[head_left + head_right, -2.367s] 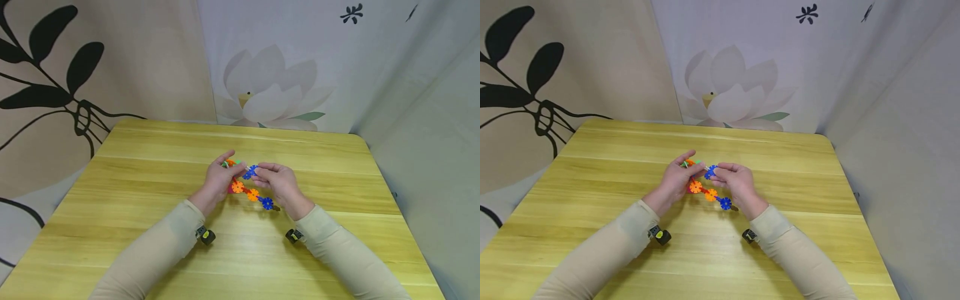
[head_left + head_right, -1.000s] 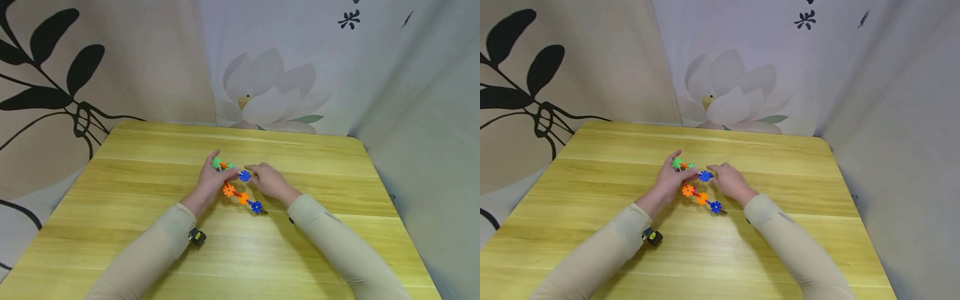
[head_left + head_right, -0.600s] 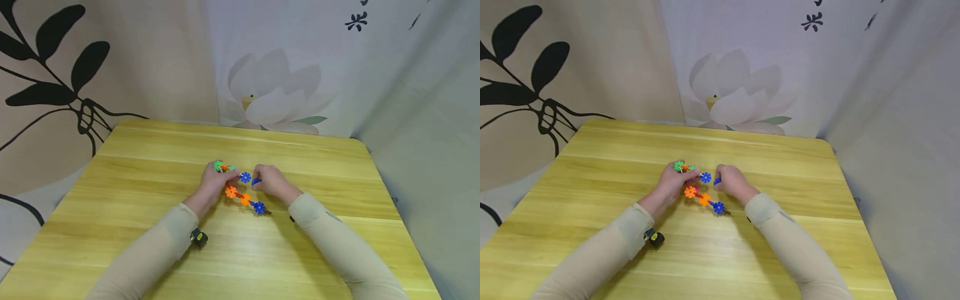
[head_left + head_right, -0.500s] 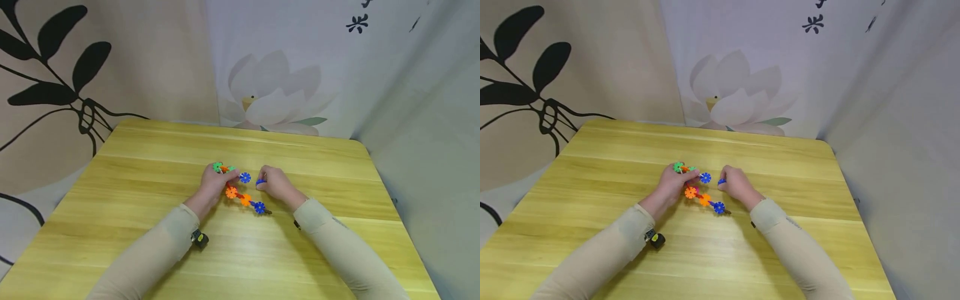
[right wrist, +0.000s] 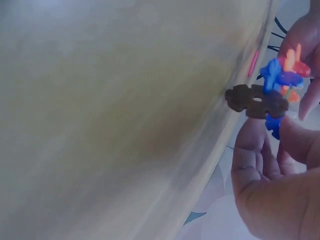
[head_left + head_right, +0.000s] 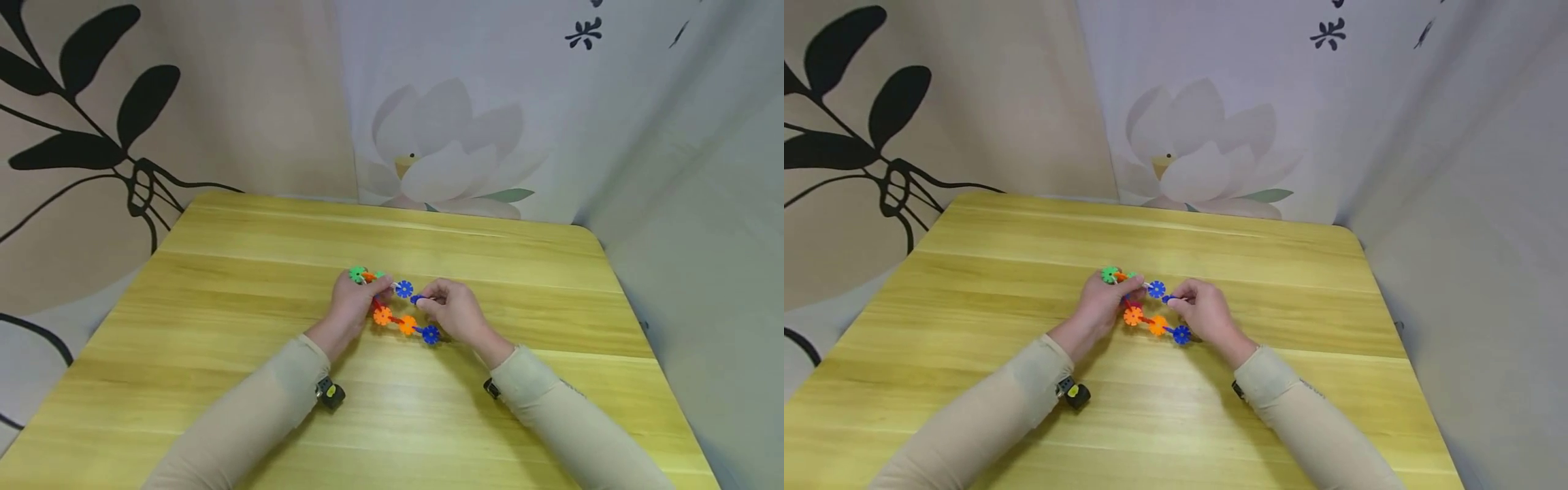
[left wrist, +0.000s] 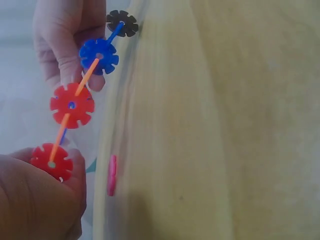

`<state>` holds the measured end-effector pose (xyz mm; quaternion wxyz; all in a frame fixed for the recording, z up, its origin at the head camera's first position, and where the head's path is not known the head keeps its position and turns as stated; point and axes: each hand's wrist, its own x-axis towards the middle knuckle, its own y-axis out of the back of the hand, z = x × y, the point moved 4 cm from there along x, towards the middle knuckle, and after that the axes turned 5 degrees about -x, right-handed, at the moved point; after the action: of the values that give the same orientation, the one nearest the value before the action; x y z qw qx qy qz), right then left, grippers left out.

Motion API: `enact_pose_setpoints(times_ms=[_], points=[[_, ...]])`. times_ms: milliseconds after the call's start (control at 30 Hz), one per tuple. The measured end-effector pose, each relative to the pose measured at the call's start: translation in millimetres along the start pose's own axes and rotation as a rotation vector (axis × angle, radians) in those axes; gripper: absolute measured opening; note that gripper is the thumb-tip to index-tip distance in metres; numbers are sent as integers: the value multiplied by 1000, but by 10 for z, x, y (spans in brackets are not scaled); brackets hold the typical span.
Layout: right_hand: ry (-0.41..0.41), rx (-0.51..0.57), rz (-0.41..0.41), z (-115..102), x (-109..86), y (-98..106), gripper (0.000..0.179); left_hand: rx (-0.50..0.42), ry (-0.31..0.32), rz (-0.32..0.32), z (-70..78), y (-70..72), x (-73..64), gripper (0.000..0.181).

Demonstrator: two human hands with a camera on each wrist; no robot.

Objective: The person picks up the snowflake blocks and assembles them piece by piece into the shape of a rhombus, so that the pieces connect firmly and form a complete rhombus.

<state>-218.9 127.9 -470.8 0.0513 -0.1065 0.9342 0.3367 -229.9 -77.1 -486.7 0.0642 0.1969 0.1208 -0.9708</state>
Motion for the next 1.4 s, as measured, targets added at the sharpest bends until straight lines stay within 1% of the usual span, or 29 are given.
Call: enact_pose_setpoints(times_ms=[133,267,433,500,633,733,867,1000,1100,1300,1400], points=[[-8,18,-33,25,30,-10,8,-44,37,-7,-50,-6,3,50],[-36,3,-20,33,35,8,8,-44,47,-17,-61,8,-1,46],[-50,-3,6,41,35,37,10,-77,61,-31,-80,16,-5,47],[-57,13,5,48,38,41,11,-105,73,-43,-83,5,-14,45],[-81,95,-19,67,53,30,13,-155,93,-68,-83,-27,-41,35],[-91,150,-35,79,74,16,13,-199,94,-80,-80,-52,-53,37],[-97,169,-48,93,99,11,13,-260,87,-90,-87,-80,-68,40],[-102,133,-66,115,113,25,12,-226,87,-103,-109,-50,-75,42],[-102,105,-76,131,116,40,12,-147,90,-123,-104,12,-72,44],[-104,104,-80,142,113,62,12,-17,101,-171,-56,120,-56,43],[-95,73,-73,150,112,75,11,71,101,-185,-56,159,-33,51]])
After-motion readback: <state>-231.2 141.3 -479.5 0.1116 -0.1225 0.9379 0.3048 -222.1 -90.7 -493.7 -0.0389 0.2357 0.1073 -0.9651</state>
